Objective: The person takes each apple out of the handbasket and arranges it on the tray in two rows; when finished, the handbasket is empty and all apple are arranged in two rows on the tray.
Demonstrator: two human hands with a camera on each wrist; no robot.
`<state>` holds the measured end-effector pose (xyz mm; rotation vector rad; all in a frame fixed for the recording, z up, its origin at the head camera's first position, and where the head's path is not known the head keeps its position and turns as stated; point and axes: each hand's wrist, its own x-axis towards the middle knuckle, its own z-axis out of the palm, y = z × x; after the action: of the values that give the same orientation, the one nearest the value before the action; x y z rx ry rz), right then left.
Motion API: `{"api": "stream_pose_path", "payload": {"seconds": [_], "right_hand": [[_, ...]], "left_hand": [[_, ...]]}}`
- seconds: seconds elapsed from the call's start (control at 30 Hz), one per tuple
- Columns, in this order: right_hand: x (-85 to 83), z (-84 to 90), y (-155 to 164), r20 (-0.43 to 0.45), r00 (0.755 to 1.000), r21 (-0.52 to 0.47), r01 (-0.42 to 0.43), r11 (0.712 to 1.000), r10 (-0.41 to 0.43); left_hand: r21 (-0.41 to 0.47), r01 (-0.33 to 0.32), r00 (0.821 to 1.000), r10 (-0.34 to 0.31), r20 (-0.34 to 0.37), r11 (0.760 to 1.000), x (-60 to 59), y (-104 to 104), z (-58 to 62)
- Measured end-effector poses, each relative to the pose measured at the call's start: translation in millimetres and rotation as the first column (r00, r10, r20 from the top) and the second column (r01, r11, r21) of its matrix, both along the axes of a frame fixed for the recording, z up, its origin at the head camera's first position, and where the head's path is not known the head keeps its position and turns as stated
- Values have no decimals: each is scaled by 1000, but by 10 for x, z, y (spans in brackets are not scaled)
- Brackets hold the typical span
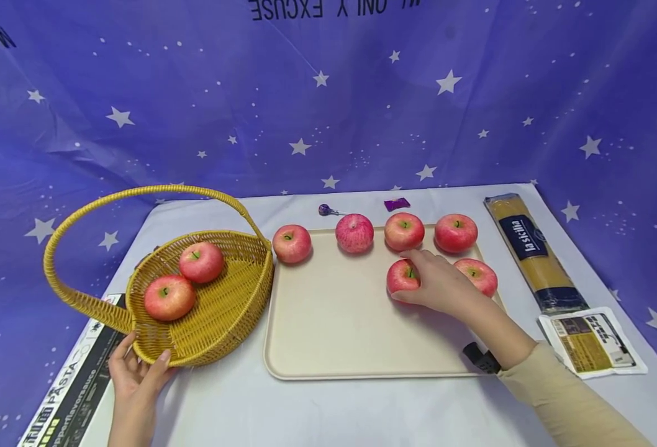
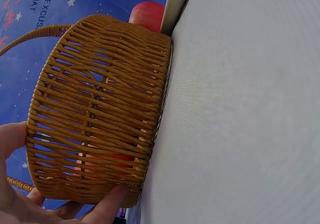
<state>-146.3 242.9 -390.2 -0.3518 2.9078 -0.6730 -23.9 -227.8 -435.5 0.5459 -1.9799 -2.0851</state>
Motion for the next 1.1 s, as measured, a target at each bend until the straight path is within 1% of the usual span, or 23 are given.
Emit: {"api": "stream_pose_path", "payload": {"seconds": [0.07,0.13,0.2,0.23,0.33,0.37,0.4,0.47,0.57,0.63,0.7,0.77,0.8,0.83,0.9,0.97,1.03,1.1], "right_hand": [[-17,6,-55,-38,999,-47,-11,999,9],[-42,24,-155,-89,996,-122,-34,992,24],[-76,62,-301,-134,990,-207,-74,976,47],[-91,83,-386,-155,986,-234,-99,967,63],[-126,161,-684,-197,972,-285,-178,942,124],[-143,179,-795,-211,965,-302,-214,929,154],[-157,197,-910,-226,956,-311,-251,917,185],[-193,221,-1151,-256,933,-336,-330,882,252],[-259,233,-1534,-298,885,-333,-449,829,359],[-293,227,-1785,-301,856,-305,-504,808,421],[-332,212,-2034,-280,834,-270,-543,795,474],[-391,177,-2278,-261,820,-237,-566,790,509],[-427,160,-2395,-254,816,-215,-572,792,520],[-469,143,-2507,-244,817,-199,-569,798,522],[-560,108,-2713,-226,829,-164,-549,819,511],[-648,83,-2885,-197,851,-143,-516,845,487],[-726,56,-3034,-153,874,-137,-480,866,460],[-787,13,-3173,-111,892,-138,-451,882,439]], "left_hand": [[-1,2,1000,-2,10,1000,-2,-13,-1],[-2,-3,1000,3,12,1000,1,-18,4],[-3,-10,1000,10,9,1000,7,-20,9],[-4,-14,1000,14,8,1000,10,-18,12],[2,-21,1000,21,-5,1000,22,-15,18],[5,-21,1000,21,-12,1000,24,-16,19],[6,-20,1000,21,-17,1000,26,-16,20],[8,-18,999,18,-33,1000,27,-19,22],[-10,-10,999,9,-36,1000,21,-25,23],[-25,-2,1000,1,-28,1000,19,-28,23],[-36,6,1000,-7,-14,999,21,-32,23],[-39,10,1000,-11,-6,999,25,-35,25],[-40,10,1000,-10,-5,999,27,-37,25],[-41,10,1000,-10,-2,999,29,-38,27],[-41,10,1000,-10,-4,999,29,-37,29],[-47,10,1000,-10,-2,999,28,-36,28],[-51,11,1000,-11,-1,999,31,-35,27],[-53,9,1000,-9,0,999,43,-40,28]]}}
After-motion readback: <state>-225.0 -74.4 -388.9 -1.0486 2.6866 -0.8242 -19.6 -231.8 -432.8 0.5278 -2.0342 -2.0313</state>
